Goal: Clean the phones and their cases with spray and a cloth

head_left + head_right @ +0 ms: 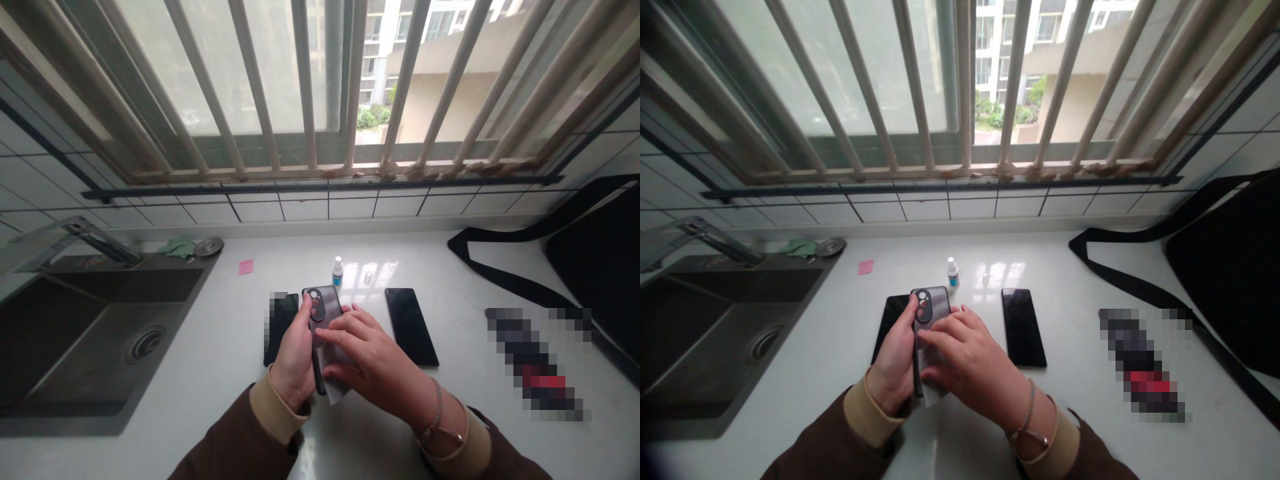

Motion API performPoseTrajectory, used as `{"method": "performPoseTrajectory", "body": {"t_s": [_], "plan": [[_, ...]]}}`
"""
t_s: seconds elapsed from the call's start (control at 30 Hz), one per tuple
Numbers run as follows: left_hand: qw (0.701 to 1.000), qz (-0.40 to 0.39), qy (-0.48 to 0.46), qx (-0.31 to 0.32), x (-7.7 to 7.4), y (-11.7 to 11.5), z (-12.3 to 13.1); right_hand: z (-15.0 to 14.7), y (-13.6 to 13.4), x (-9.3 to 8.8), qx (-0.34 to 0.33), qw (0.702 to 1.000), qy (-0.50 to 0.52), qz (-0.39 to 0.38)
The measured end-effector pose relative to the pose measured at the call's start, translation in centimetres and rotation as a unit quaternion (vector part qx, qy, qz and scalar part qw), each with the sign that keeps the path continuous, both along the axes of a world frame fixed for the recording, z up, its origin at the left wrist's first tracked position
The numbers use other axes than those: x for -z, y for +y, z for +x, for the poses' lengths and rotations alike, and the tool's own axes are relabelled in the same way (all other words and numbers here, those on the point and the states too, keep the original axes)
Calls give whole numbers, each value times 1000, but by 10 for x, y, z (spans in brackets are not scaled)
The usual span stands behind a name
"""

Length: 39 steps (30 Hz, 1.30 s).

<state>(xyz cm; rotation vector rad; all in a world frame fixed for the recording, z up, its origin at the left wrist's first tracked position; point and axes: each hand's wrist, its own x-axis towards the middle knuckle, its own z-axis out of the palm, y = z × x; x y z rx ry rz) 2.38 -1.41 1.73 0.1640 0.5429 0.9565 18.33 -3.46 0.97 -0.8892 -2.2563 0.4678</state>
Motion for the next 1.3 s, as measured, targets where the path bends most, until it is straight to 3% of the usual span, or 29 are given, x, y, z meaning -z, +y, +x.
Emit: {"method": "performPoseTrajectory", "body": {"t_s": [0.47,0.67,0.93,1.3], "plan": [[1000,11,2,5,-4,-4,2,-4,-4,-1,-9,997,66,-41],[1000,-1,16,-1,-6,-4,3,-6,-4,3,10,1000,7,28],[999,-16,29,-28,-2,-14,11,-9,-2,7,91,991,6,98],[996,52,62,47,6,-24,17,-2,1,9,211,970,85,82]]}}
